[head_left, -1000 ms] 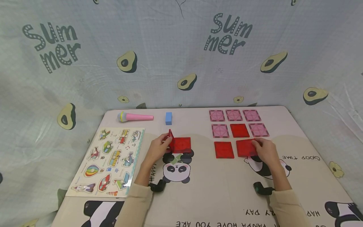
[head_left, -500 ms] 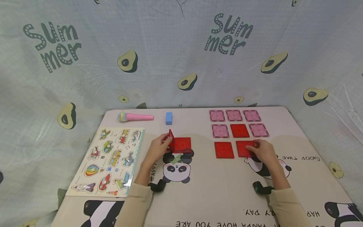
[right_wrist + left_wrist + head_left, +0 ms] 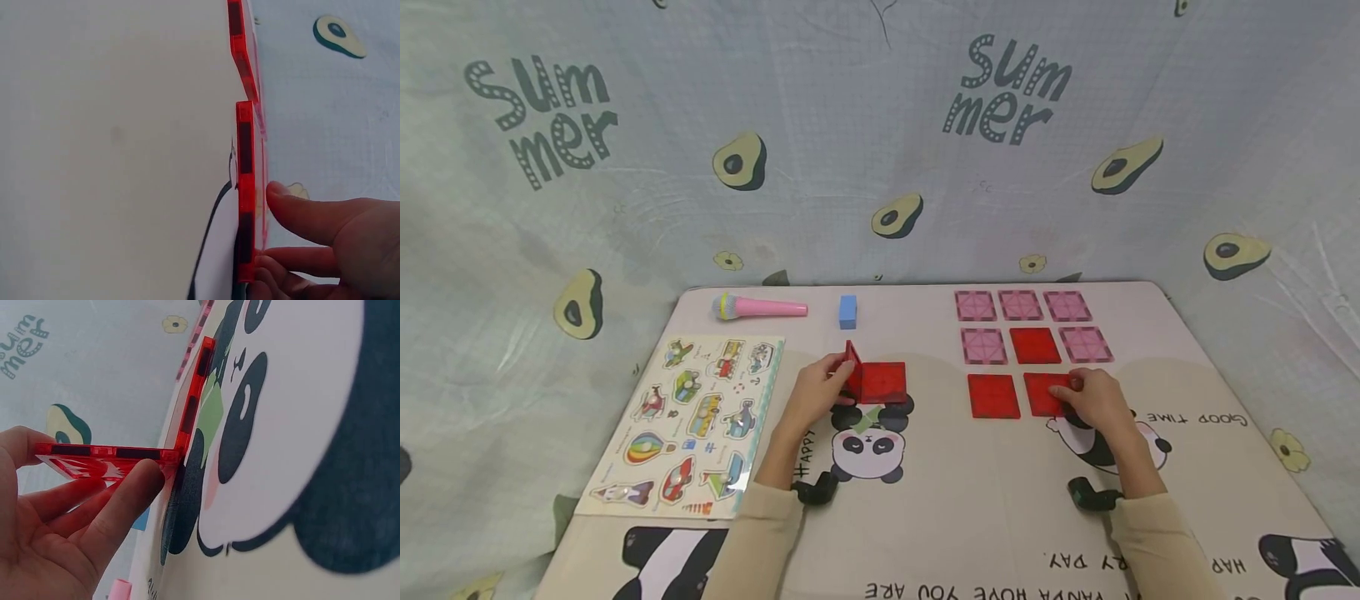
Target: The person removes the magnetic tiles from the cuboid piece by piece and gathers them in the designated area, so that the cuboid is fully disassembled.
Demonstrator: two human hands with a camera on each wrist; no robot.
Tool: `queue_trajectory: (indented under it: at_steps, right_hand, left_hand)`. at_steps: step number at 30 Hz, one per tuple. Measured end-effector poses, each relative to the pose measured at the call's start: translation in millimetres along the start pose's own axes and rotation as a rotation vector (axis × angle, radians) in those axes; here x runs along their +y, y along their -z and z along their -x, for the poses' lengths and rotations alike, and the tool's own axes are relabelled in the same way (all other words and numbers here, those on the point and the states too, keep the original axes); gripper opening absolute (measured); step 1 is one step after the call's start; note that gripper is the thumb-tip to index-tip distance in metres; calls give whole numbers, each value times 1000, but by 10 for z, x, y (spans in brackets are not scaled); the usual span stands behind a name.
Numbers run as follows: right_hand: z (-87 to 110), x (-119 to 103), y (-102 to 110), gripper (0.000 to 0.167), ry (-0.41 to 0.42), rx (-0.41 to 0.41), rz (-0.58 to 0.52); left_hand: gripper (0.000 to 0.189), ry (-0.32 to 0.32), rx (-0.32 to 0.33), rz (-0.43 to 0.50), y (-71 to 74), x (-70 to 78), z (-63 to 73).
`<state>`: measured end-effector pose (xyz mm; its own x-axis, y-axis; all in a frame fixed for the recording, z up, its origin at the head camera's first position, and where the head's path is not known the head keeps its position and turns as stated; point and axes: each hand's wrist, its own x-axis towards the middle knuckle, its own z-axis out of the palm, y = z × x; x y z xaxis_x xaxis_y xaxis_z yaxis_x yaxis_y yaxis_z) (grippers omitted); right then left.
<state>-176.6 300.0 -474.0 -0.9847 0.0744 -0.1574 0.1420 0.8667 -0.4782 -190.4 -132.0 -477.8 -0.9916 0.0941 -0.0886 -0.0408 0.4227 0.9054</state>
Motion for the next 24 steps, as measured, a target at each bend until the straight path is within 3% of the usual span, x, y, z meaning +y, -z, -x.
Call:
queue_trajectory:
  at_steps: [6, 13, 20, 24]
  right_hand:
    - [36, -140, 39, 60, 46, 93, -32]
    - [76, -480, 77, 54, 134, 187, -65]
    - [33, -817, -24, 47, 199, 178, -106]
    - [10, -1002, -118, 50, 215, 136, -142]
  left_hand:
    - [50, 6, 22, -7, 20, 14, 4]
    - [48, 19, 69, -19, 49, 37, 12]
    - [47, 58, 123, -36, 55, 44, 10]
    - [45, 90, 149, -28, 53, 39, 6]
